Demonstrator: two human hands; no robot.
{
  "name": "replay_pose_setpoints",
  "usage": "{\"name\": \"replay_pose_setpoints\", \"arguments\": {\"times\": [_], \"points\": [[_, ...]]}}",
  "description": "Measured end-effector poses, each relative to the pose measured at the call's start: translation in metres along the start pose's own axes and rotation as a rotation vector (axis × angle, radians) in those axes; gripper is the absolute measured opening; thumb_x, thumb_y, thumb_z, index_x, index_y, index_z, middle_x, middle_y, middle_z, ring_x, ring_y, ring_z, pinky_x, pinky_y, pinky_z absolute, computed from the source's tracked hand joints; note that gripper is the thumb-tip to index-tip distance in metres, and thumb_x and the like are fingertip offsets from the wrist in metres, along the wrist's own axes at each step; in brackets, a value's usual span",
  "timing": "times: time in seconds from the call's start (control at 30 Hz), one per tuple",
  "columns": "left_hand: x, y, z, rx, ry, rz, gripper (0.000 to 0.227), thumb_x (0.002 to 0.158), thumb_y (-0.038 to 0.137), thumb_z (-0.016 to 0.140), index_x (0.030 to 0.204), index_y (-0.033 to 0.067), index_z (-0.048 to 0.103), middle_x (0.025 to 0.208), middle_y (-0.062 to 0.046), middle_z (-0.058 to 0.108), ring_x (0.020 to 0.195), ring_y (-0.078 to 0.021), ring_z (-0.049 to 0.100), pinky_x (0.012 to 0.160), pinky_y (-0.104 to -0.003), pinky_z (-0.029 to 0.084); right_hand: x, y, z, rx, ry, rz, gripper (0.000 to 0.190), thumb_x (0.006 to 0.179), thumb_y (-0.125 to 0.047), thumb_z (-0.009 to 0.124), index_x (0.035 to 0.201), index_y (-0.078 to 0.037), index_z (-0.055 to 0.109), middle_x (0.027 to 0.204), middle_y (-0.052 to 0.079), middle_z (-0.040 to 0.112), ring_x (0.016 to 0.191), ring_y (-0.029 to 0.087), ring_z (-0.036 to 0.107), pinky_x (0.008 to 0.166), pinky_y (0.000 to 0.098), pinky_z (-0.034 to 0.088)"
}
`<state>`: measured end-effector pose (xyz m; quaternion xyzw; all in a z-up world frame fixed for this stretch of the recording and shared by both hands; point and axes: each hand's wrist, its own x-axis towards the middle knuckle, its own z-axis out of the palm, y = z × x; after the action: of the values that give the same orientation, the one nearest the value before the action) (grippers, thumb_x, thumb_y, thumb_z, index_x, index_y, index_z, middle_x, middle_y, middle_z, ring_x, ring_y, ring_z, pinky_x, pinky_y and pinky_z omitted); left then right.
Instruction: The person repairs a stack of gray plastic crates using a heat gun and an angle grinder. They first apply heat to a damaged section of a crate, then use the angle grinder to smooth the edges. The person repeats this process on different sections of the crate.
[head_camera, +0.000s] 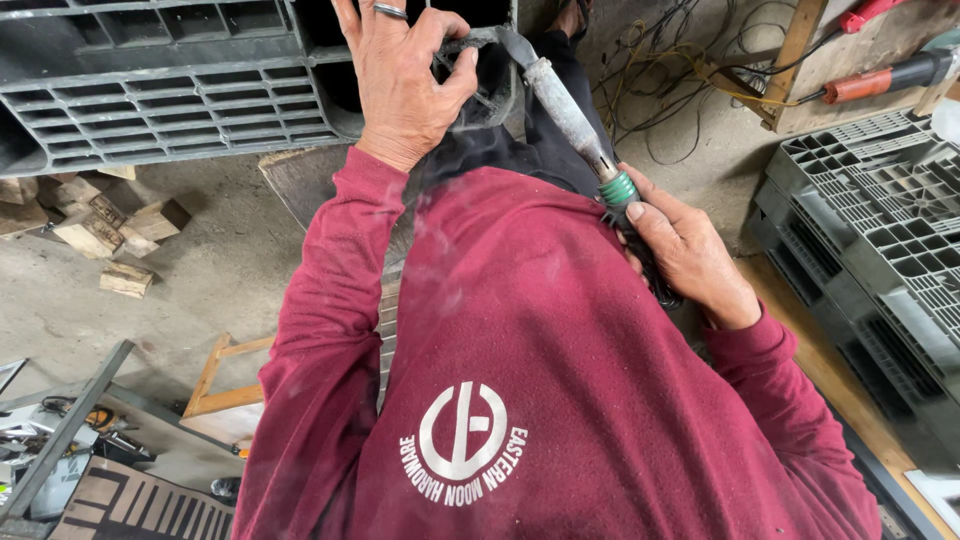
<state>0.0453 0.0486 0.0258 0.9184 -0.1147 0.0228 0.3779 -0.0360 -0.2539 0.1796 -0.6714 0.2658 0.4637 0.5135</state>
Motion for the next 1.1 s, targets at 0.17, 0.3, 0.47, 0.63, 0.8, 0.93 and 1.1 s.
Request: {"name": "replay_pose_setpoints", "arguments": {"times": [0.17, 0.3, 0.47, 0.63, 0.8, 0.93, 1.1], "points": [[-0.001, -0.002, 0.001, -0.004, -0.004, 0.001, 0.025, 0.086, 0.018, 0.087, 0.102, 0.0173, 0.068, 0.118, -0.005, 0.053, 0.124, -0.0320, 0.048, 0.119, -0.059, 0.022, 0.002, 0.000, -0.001, -0.014, 0.001, -0.003, 0.054, 0.106, -0.023, 0.047, 0.159, -0.012, 0.044, 0.083, -0.002, 0.060, 0.064, 0.005, 0.054, 0.061, 0.0215, 0.048], [-0.001, -0.002, 0.001, -0.001, 0.009, 0.014, 0.025, 0.085, 0.019, 0.088, 0.101, 0.0175, 0.068, 0.118, -0.005, 0.053, 0.124, -0.0318, 0.048, 0.119, -0.058, 0.022, 0.001, -0.001, -0.002, 0.011, 0.001, 0.004, 0.054, 0.106, -0.023, 0.048, 0.159, -0.012, 0.044, 0.083, -0.001, 0.060, 0.063, 0.006, 0.054, 0.060, 0.0214, 0.046], [-0.001, -0.002, 0.002, -0.001, 0.004, 0.000, 0.025, 0.085, 0.019, 0.087, 0.102, 0.0173, 0.069, 0.118, -0.005, 0.053, 0.124, -0.0313, 0.048, 0.119, -0.058, 0.022, 0.001, -0.002, -0.003, -0.005, -0.001, 0.009, 0.054, 0.106, -0.023, 0.048, 0.159, -0.013, 0.044, 0.082, -0.001, 0.060, 0.063, 0.005, 0.054, 0.060, 0.0209, 0.047], [-0.001, -0.004, 0.002, 0.006, 0.007, 0.004, 0.024, 0.085, 0.019, 0.087, 0.102, 0.0176, 0.069, 0.119, -0.005, 0.053, 0.124, -0.0312, 0.047, 0.118, -0.058, 0.023, 0.002, -0.007, -0.003, -0.005, 0.011, 0.028, 0.053, 0.106, -0.024, 0.048, 0.158, -0.013, 0.045, 0.081, -0.001, 0.059, 0.060, 0.006, 0.054, 0.056, 0.0212, 0.045], [-0.002, -0.002, 0.001, 0.001, 0.001, 0.002, 0.025, 0.085, 0.019, 0.087, 0.102, 0.0174, 0.069, 0.119, -0.006, 0.053, 0.124, -0.0311, 0.047, 0.118, -0.057, 0.024, 0.006, -0.014, -0.006, -0.071, 0.037, -0.032, 0.054, 0.106, -0.021, 0.048, 0.159, -0.012, 0.043, 0.084, 0.000, 0.059, 0.059, 0.006, 0.054, 0.054, 0.0221, 0.046], [-0.003, -0.003, 0.001, 0.005, -0.022, -0.013, 0.027, 0.088, 0.019, 0.088, 0.108, 0.0178, 0.068, 0.119, -0.004, 0.054, 0.123, -0.0303, 0.048, 0.119, -0.055, 0.025, 0.008, -0.017, -0.003, -0.185, 0.091, -0.155, 0.052, 0.107, -0.017, 0.047, 0.158, -0.008, 0.044, 0.086, 0.002, 0.060, 0.061, 0.007, 0.055, 0.057, 0.0229, 0.047], [-0.002, 0.000, -0.002, -0.024, 0.017, -0.011, 0.036, 0.085, 0.018, 0.086, 0.115, 0.0149, 0.065, 0.123, -0.008, 0.052, 0.123, -0.0326, 0.047, 0.116, -0.055, 0.027, 0.002, -0.016, -0.010, -0.067, 0.070, -0.132, 0.051, 0.107, -0.015, 0.045, 0.157, -0.008, 0.045, 0.086, 0.000, 0.062, 0.060, 0.006, 0.057, 0.058, 0.0230, 0.049]]}}
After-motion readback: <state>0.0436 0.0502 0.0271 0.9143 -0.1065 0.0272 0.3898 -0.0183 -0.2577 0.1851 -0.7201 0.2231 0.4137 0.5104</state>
